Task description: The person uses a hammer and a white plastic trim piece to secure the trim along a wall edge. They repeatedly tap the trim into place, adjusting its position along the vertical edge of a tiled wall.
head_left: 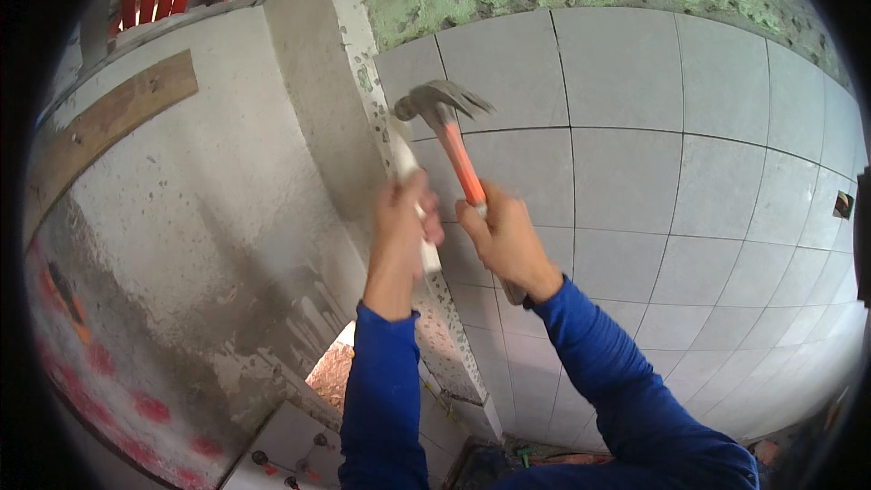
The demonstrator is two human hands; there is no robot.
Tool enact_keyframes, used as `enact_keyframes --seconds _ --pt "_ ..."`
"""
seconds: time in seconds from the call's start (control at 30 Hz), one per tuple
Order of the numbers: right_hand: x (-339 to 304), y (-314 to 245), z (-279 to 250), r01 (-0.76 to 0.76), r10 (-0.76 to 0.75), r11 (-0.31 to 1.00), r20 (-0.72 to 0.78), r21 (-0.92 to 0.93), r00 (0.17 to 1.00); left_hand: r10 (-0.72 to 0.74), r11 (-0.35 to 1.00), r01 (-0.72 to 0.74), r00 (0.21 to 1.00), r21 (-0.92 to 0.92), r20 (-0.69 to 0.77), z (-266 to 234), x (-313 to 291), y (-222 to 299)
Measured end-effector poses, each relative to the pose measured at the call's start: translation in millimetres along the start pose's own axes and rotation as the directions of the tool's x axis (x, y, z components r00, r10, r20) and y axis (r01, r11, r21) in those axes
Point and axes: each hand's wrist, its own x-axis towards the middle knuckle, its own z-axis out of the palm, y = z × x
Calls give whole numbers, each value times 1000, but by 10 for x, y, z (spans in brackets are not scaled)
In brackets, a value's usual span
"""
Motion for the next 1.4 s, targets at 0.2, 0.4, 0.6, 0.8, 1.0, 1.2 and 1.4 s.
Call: enact_keyframes --seconds 0.2,0.4,0.6,0.8,1.0,1.2,1.4 --pt "-470 -38 -100 -185 185 927 32 325 982 311 813 -222 947 538 -79 -46 -90 -250" --pt "-546 -201 45 73 126 782 -272 619 954 263 798 -181 963 575 -62 -245 42 -347" --pt "-355 80 303 -84 147 916 -134 391 980 462 727 -358 886 586 -33 -240 48 -442" --pt "-358 399 423 -25 168 856 -233 516 958 298 780 -197 952 594 -75 -209 32 -376" --pt "-438 436 415 -45 42 997 49 59 998 99 995 -99 995 -27 5 -318 -64 -225" --pt "-838 136 137 -149 177 901 -33 408 984 451 665 -330 892 670 -8 -293 -191 -325" --pt "-583 -60 263 28 99 860 -219 510 971 492 661 -367 870 655 -9 -350 -126 -387"
